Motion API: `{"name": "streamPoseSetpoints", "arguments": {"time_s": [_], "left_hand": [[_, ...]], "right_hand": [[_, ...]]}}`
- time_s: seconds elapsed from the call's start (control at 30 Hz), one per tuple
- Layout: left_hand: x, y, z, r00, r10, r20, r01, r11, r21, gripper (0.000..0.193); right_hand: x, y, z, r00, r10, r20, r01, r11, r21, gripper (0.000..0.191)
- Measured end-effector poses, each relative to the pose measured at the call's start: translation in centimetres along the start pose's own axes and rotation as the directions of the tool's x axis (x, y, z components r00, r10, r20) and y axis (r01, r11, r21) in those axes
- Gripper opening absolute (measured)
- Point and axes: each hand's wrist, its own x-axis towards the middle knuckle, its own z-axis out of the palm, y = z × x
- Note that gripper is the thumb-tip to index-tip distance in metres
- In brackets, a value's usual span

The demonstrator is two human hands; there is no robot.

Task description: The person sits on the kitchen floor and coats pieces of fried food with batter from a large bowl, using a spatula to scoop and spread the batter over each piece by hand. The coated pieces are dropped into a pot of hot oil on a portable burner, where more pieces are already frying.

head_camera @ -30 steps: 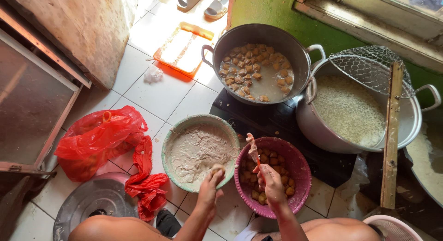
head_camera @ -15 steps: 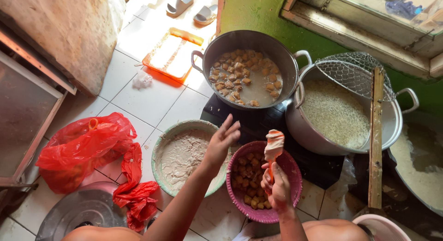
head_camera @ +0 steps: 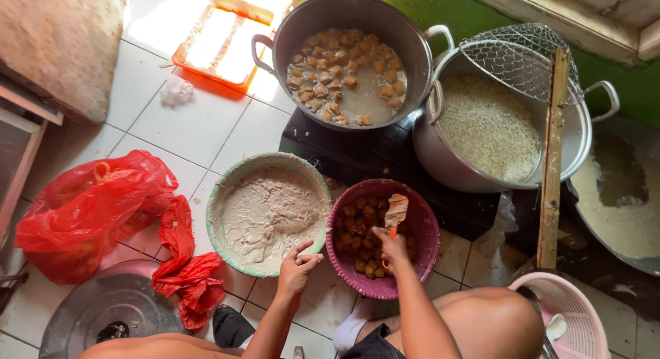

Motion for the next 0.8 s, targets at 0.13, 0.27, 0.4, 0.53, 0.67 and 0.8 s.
{"name": "streamPoseSetpoints", "arguments": {"time_s": [0.13,0.27,0.4,0.53,0.67,0.8], "left_hand": [[-0.8,-0.6,-0.5,0.997,0.068,0.028,-0.069,0.996,0.052,0.072],[-1.3,-0.8,-0.4,0.997,0.053,0.049,-0.056,0.996,0.068,0.064],[-2.2,-1.0,0.2,0.997,-0.035,0.071,0.028,0.995,0.097,0.051],[-3.3,-1.1,0.6,0.995,-0.012,0.096,0.001,0.994,0.109,0.038],[-3.3,0.2,1.0,0.994,-0.070,0.081,0.062,0.993,0.097,0.037],[-2.3,3.1,1.9,0.999,-0.046,0.024,0.043,0.993,0.114,0.047]], "right_hand": [[-0.1,0.7,1.0,0.888,-0.377,-0.264,0.312,0.914,-0.259,0.027],[0.3,0.0,0.1,0.849,-0.314,-0.425,0.089,0.877,-0.472,0.022],[1.3,-0.4,-0.8,0.839,-0.444,-0.314,0.223,0.808,-0.545,0.031],[1.8,0.3,-0.7,0.868,-0.388,-0.309,0.091,0.737,-0.669,0.034],[1.0,1.6,1.5,0.798,-0.451,-0.400,0.205,0.827,-0.524,0.029],[-1.1,2.0,6.5,0.781,-0.605,-0.158,0.590,0.796,-0.133,0.019]]}}
